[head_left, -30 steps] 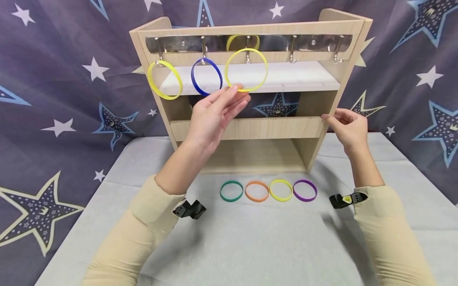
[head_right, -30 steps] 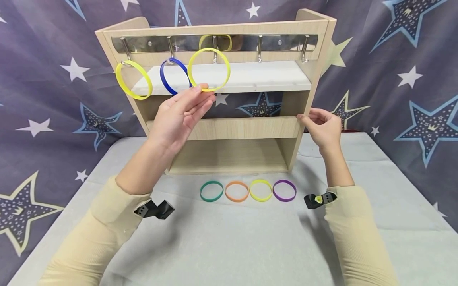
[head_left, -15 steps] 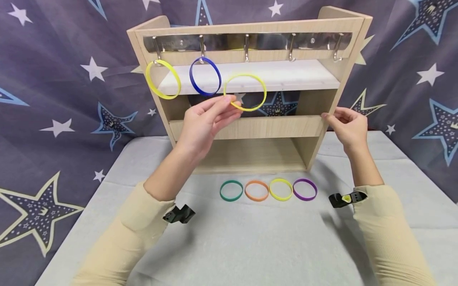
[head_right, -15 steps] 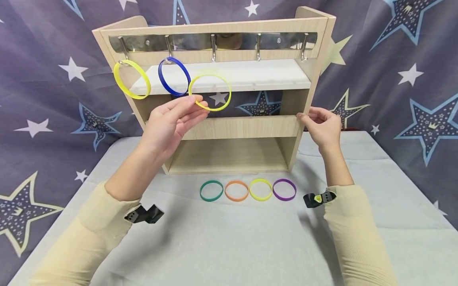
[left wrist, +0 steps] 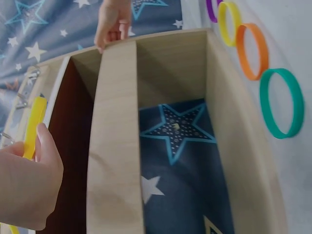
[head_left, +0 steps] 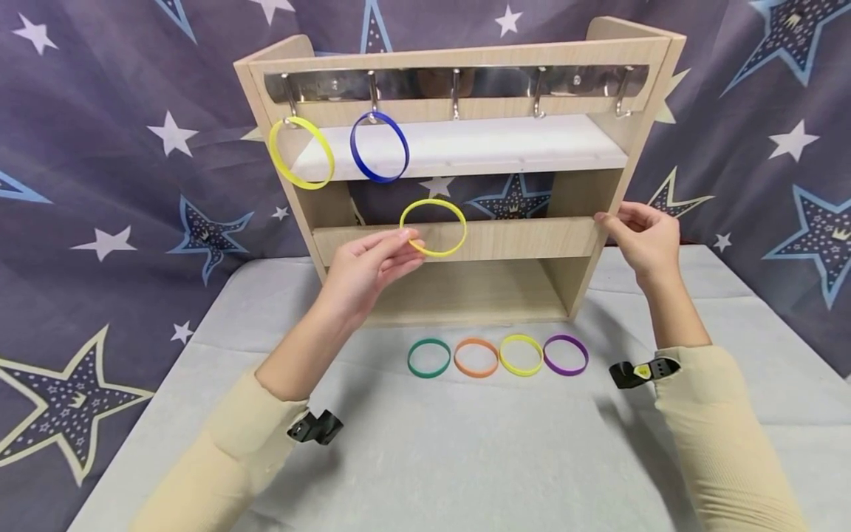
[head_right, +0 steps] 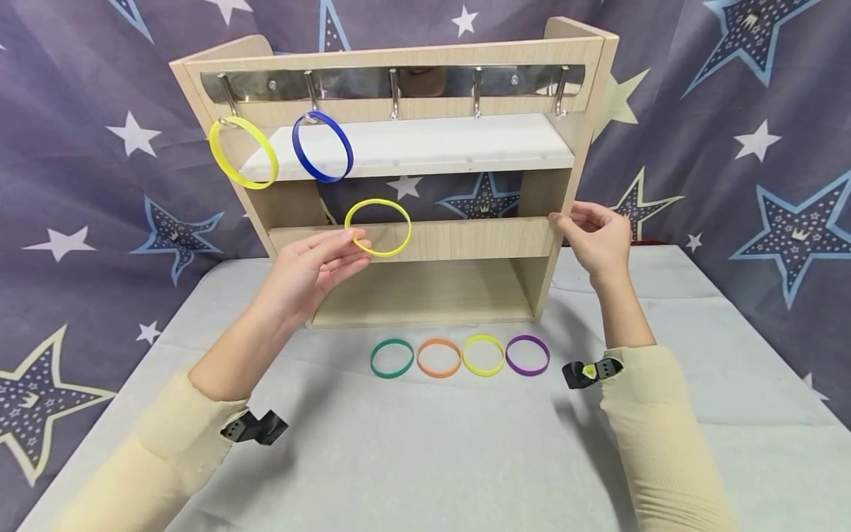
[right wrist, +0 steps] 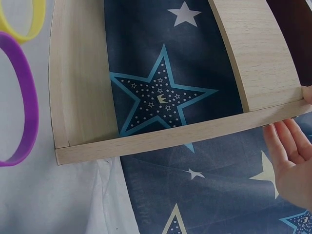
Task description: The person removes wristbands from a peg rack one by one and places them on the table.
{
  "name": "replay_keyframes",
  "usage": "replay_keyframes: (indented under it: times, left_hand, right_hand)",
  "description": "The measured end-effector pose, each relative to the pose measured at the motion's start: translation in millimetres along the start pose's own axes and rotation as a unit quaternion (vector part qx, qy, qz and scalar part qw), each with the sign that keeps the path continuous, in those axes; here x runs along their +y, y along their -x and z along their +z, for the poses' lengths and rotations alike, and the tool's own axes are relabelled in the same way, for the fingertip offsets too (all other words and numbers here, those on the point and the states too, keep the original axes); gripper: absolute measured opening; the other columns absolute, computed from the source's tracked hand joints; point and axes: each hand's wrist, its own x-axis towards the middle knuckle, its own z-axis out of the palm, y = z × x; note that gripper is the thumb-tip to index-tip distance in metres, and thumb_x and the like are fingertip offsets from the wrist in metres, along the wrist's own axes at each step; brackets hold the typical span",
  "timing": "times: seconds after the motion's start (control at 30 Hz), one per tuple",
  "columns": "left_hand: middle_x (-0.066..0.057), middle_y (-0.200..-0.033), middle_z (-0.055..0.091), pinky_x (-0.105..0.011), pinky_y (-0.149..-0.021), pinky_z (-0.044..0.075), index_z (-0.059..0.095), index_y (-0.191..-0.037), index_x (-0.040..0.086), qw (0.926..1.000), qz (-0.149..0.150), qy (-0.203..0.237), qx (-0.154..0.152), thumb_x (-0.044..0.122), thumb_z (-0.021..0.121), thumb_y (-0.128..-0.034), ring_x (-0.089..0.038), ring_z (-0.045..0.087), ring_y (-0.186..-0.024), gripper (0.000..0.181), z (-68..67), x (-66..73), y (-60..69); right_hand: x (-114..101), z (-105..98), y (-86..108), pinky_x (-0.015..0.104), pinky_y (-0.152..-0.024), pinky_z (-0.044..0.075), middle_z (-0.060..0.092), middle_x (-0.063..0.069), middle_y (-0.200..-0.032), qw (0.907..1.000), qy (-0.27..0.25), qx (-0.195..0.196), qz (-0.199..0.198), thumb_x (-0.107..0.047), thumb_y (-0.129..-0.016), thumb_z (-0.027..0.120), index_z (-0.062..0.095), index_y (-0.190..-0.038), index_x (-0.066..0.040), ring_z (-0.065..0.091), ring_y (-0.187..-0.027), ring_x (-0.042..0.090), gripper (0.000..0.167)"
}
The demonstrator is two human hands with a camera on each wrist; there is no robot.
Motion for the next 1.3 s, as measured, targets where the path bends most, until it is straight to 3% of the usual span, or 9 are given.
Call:
replay_keyframes:
  times: [0.63,0.93,1.1,1.3]
  left_hand:
    - [0.006,-0.081,0.072,-0.018,-0.082,0.06,0.053,-0.129,-0.011,0.9964,-0.058,-0.052,0.034,0.011,0.056,-0.0968,-0.003,0.069,-0.077,0.039,-44.7,-36.5,5.7]
    - [0.008,-0.081,0.072,-0.014,-0.083,0.059,0.048,-0.133,-0.011,0.993,-0.089,-0.065,0.043,0.011,0.055,-0.0965,-0.001,0.067,-0.077,0.044,-64.2,-47.6,10.5]
    - [0.008,-0.079,0.071,-0.012,-0.08,0.058,0.048,-0.133,-0.012,0.9907,-0.103,-0.076,0.047,0.011,0.054,-0.097,0.0,0.067,-0.076,0.043,-74.2,-54.0,8.5]
    - [0.01,-0.079,0.07,-0.013,-0.081,0.058,0.044,-0.135,-0.015,0.9892,-0.111,-0.091,0.03,0.01,0.052,-0.0977,0.0,0.066,-0.077,0.045,-83.5,-63.4,0.0]
  right_hand:
    - [4,6,3.9,0.008,-0.052,0.046,0.067,-0.021,-0.064,0.9982,-0.059,-0.004,-0.004,-0.007,-0.077,0.076,0.072,-0.079,-0.028,0.059,-0.061,-0.005,0.021]
    - [2,11,2.5,0.009,-0.051,0.045,0.067,-0.021,-0.064,0.9986,-0.051,0.002,-0.013,-0.008,-0.076,0.077,0.073,-0.081,-0.027,0.058,-0.061,-0.004,0.019]
    - [2,11,1.0,0.008,-0.05,0.045,0.067,-0.02,-0.063,0.9981,-0.058,0.007,-0.018,-0.006,-0.076,0.076,0.073,-0.078,-0.027,0.058,-0.059,-0.005,0.021]
    - [4,3,-1.0,0.007,-0.05,0.046,0.068,-0.019,-0.063,0.997,-0.074,0.016,-0.015,-0.004,-0.075,0.076,0.073,-0.077,-0.025,0.059,-0.058,-0.004,0.021]
